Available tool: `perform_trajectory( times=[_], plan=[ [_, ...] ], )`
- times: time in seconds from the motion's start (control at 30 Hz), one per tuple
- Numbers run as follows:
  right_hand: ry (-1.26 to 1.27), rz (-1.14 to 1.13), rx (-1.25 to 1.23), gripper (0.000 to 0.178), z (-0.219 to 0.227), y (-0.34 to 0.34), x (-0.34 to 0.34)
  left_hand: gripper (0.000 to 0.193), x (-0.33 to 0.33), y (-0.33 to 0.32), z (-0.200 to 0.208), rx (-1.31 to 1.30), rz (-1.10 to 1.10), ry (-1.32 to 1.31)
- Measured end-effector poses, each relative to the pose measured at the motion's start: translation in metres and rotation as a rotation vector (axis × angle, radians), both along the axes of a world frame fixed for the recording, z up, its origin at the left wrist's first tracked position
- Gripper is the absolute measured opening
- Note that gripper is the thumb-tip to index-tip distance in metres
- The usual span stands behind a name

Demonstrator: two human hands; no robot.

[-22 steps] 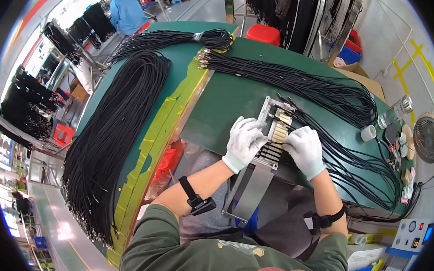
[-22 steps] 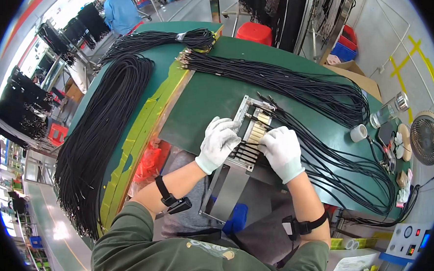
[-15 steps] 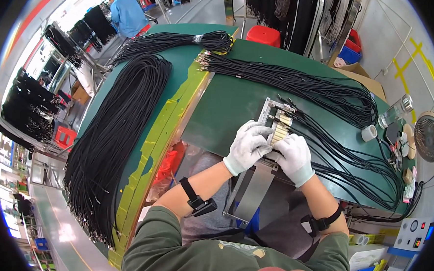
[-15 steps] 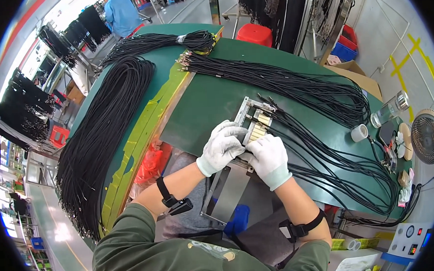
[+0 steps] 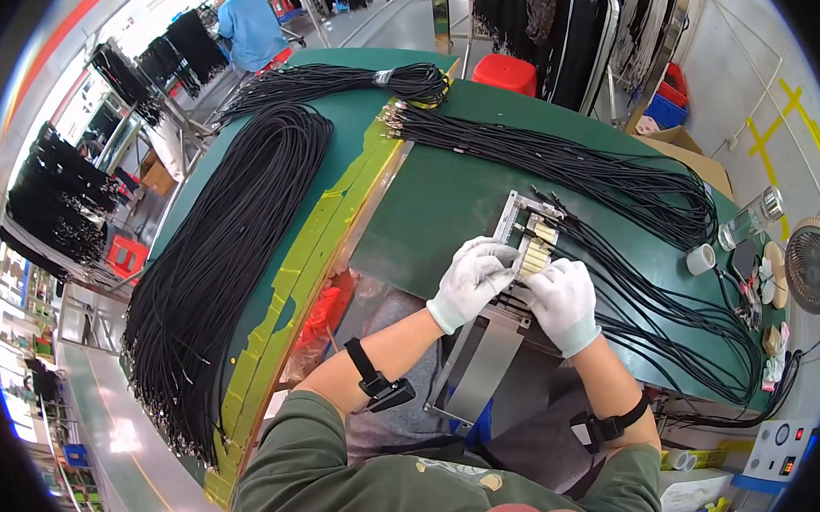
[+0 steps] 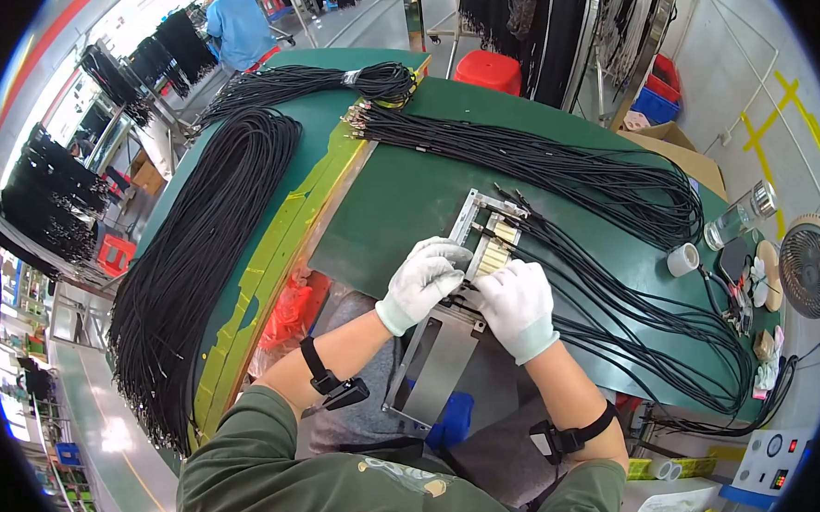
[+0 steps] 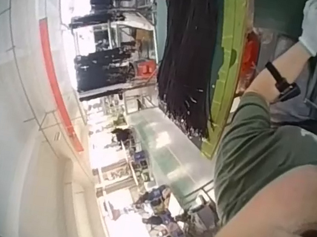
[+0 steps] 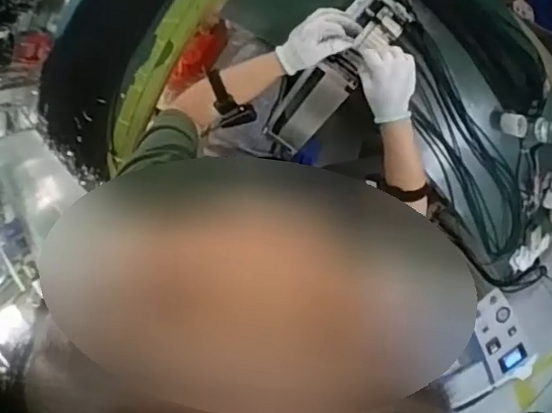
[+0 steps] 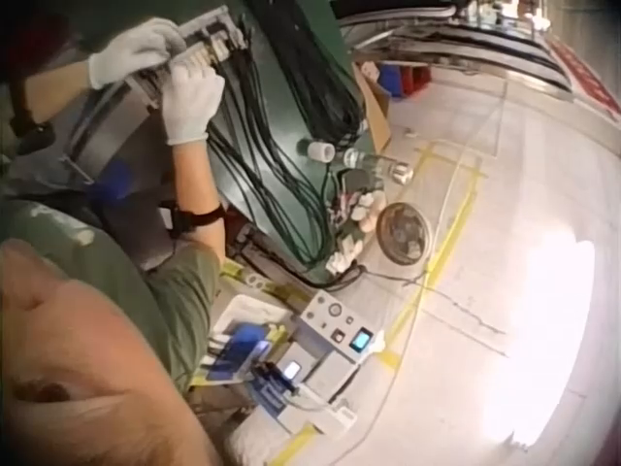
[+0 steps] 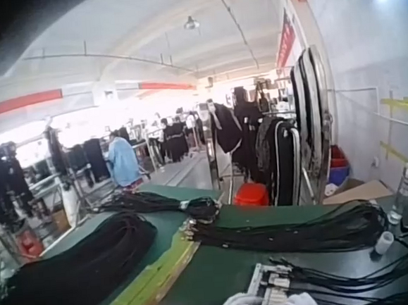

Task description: Assembling wire harnesses by precisely inserting individual black wires from a large bundle into a connector template on a workbench.

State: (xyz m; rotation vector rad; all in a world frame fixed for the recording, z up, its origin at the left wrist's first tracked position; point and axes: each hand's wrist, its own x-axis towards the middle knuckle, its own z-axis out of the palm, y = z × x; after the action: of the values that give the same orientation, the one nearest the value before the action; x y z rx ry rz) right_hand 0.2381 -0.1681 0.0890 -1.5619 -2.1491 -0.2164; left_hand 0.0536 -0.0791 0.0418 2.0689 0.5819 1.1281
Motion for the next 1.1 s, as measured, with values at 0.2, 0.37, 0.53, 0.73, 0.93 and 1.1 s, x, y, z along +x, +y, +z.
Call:
perform_trajectory(
  times=[0.2, 0.37, 0.53, 0.73, 0.93, 1.1],
  plan=[
    [0.197, -0.064, -0.197, 0.014, 0.0, -0.014, 0.041, 0.01, -0.002, 0.005, -0.007, 0.021, 0.112, -0.004],
    [0.432, -0.008, -0.21, 0.015, -0.01, 0.006, 0.041, 0.011, 0.003, 0.022, -0.012, 0.181, 0.213, 0.022],
    [0.15, -0.067, -0.113, 0.008, -0.018, 0.015, 0.052, 0.014, 0.007, 0.028, -0.014, 0.099, 0.319, 0.067],
    [-0.015, -0.136, -0.088, 0.007, -0.022, 0.015, 0.05, 0.015, 0.014, 0.03, -0.018, 0.125, 0.285, 0.094],
    [-0.094, -0.164, -0.067, 0.008, -0.025, 0.015, 0.05, 0.012, 0.013, 0.031, -0.024, 0.128, 0.297, 0.09],
    [-0.047, -0.151, -0.094, 0.008, -0.025, 0.016, 0.05, 0.016, 0.021, 0.027, -0.015, 0.174, 0.239, 0.192]
  ],
)
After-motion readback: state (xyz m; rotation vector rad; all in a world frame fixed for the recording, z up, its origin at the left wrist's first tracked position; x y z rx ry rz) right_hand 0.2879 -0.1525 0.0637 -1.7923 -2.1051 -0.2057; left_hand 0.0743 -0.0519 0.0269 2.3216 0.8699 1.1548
